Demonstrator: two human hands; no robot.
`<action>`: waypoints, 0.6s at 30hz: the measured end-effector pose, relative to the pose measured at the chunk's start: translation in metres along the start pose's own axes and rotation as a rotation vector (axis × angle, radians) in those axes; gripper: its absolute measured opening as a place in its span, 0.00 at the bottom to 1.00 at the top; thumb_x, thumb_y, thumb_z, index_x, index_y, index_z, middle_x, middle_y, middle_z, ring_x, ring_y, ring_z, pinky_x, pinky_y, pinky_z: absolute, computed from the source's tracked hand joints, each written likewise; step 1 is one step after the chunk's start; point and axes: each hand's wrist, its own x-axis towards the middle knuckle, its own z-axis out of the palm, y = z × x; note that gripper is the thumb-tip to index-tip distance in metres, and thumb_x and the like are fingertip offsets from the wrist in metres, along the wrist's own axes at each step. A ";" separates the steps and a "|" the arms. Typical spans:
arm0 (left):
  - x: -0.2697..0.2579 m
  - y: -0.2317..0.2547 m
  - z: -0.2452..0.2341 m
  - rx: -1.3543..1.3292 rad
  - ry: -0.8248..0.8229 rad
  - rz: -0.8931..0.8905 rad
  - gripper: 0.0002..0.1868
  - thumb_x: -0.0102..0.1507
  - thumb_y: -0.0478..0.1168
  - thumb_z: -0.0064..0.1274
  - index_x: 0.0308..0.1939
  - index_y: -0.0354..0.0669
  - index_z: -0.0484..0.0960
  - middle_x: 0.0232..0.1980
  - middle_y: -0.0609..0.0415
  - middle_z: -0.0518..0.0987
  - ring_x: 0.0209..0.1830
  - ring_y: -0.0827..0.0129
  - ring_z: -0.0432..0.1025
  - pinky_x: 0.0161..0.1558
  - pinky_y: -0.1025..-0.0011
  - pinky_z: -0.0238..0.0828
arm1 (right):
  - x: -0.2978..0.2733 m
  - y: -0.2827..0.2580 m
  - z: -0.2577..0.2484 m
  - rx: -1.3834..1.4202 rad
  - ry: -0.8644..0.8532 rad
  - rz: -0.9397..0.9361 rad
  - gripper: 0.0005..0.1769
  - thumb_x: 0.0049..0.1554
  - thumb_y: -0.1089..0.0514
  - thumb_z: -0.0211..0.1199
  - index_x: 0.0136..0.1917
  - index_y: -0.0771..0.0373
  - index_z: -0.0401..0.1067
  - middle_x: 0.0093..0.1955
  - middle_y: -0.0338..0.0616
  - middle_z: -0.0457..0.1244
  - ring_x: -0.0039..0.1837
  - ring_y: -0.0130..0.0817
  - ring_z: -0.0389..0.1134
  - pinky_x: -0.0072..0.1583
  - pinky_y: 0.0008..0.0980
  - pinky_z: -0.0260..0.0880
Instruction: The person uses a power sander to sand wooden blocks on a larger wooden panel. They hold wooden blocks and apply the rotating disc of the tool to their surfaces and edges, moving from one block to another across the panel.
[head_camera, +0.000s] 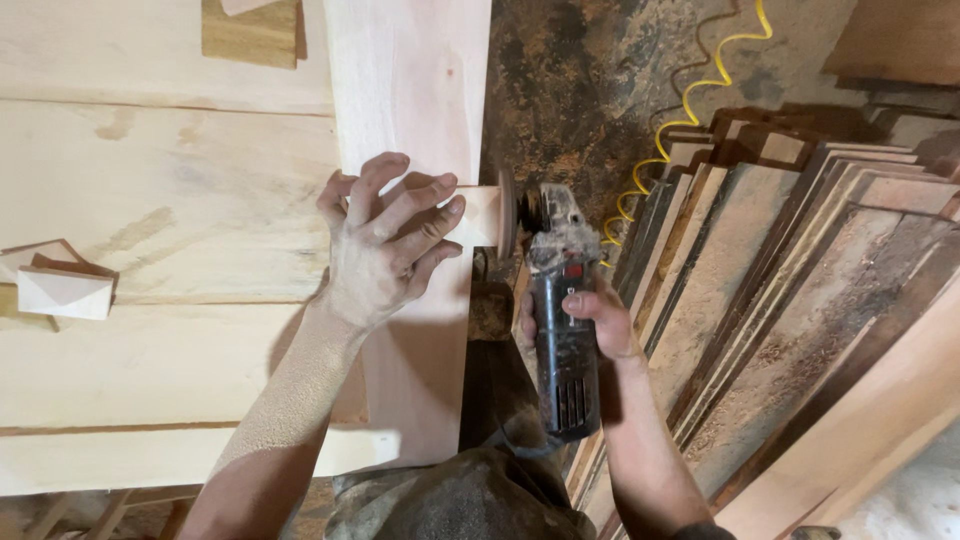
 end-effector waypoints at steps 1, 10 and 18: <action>0.000 0.000 0.000 0.007 -0.002 -0.001 0.25 0.55 0.53 0.72 0.55 0.55 0.89 0.69 0.68 0.75 0.75 0.59 0.57 0.68 0.48 0.47 | 0.001 -0.001 -0.001 -0.015 0.017 0.009 0.35 0.50 0.55 0.72 0.64 0.75 0.62 0.46 0.62 0.68 0.43 0.48 0.74 0.43 0.44 0.80; 0.000 0.000 0.008 0.024 0.037 0.021 0.26 0.55 0.54 0.72 0.55 0.55 0.88 0.69 0.68 0.75 0.75 0.59 0.57 0.69 0.48 0.46 | -0.006 0.007 -0.012 0.059 -0.103 0.111 0.29 0.54 0.54 0.71 0.59 0.76 0.64 0.45 0.62 0.69 0.43 0.48 0.75 0.44 0.46 0.80; 0.002 0.004 0.002 0.037 0.001 0.001 0.27 0.56 0.51 0.72 0.58 0.54 0.88 0.68 0.69 0.76 0.75 0.59 0.59 0.67 0.48 0.47 | 0.000 0.001 -0.009 -0.007 0.044 0.043 0.35 0.49 0.55 0.72 0.64 0.72 0.63 0.45 0.61 0.68 0.42 0.46 0.74 0.42 0.43 0.80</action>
